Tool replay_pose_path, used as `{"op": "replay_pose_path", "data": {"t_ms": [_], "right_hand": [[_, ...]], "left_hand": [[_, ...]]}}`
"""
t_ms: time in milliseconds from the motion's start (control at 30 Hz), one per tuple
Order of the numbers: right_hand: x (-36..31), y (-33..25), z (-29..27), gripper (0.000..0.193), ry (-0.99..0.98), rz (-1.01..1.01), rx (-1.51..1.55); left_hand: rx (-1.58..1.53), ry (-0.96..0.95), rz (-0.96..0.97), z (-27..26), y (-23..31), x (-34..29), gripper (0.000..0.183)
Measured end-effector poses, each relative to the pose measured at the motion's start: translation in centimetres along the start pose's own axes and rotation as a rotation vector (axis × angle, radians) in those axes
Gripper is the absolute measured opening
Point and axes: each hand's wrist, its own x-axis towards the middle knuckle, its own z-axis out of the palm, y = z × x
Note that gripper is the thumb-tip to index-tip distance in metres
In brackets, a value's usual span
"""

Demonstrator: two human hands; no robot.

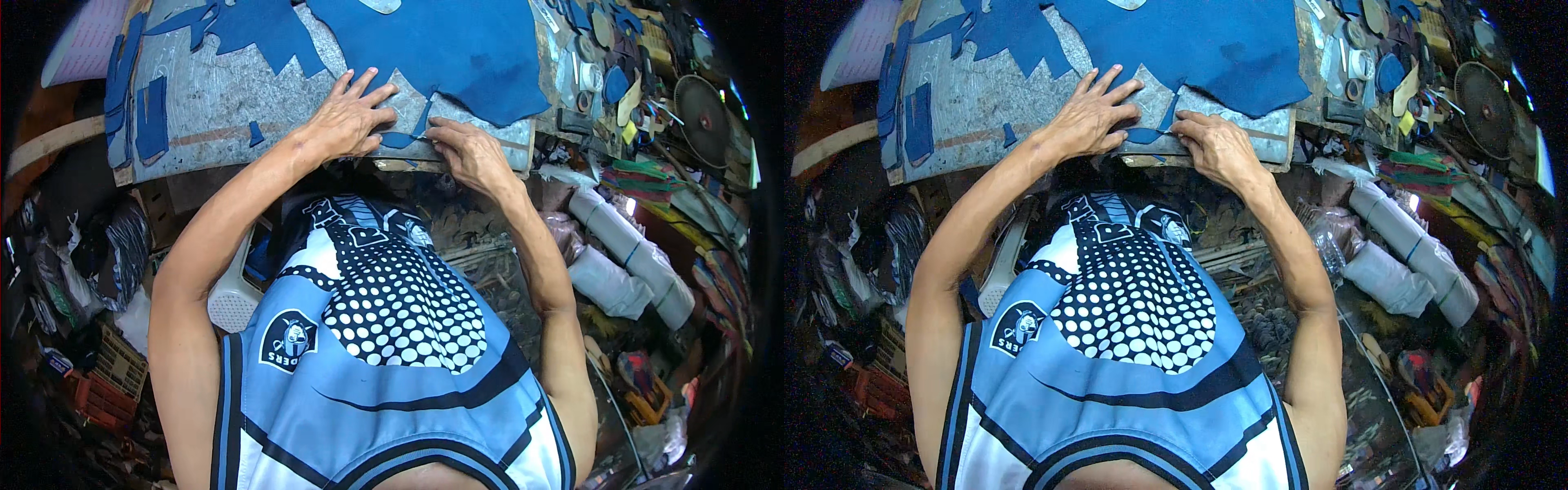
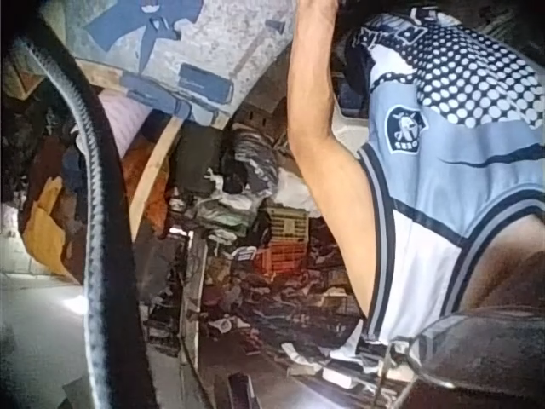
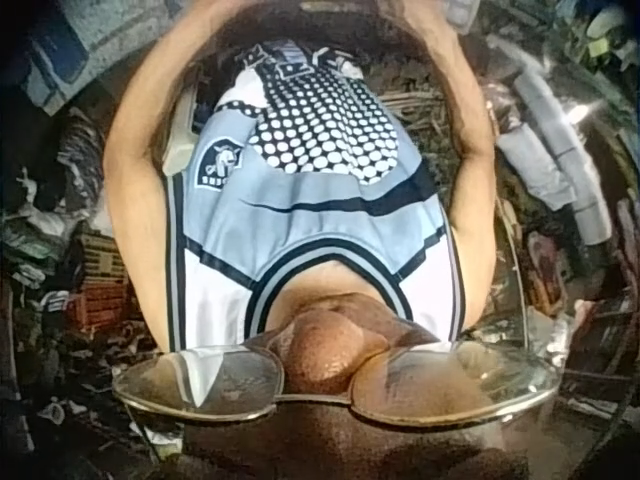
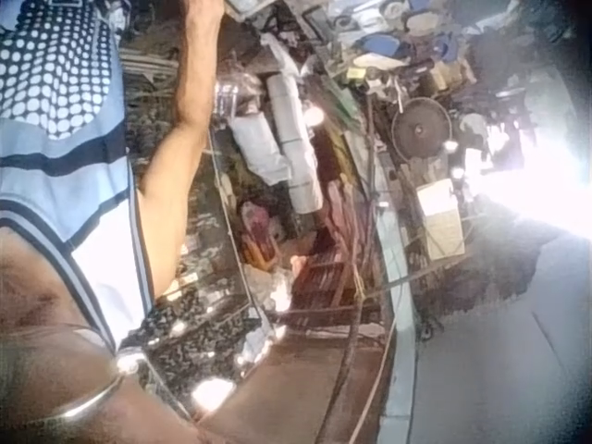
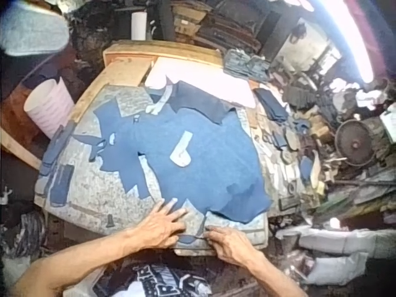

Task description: Cutting out shoe components from blue material using templates and a hand knife.

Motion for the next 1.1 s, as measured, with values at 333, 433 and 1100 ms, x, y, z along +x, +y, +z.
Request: {"op": "replay_pose_path", "data": {"t_ms": [333, 433, 1100], "right_hand": [[-5.2, -1.3, -8.1, 0.031, -0.452, 0.539, -0.350], [-6.6, -3.9, -5.2, 0.033, 0.095, 0.505, 0.088], [-2.0, -8.6, 5.0, 0.030, 0.681, 0.667, 0.237]], "left_hand": [[0.017, -0.083, 0.235, -3.0, -1.9, 2.8, 0.036], [0.083, -0.146, 0.369, -3.9, -3.6, 4.3, 0.037], [-0.007, -0.138, 0.458, -2.5, 1.6, 8.3, 0.085]]}}
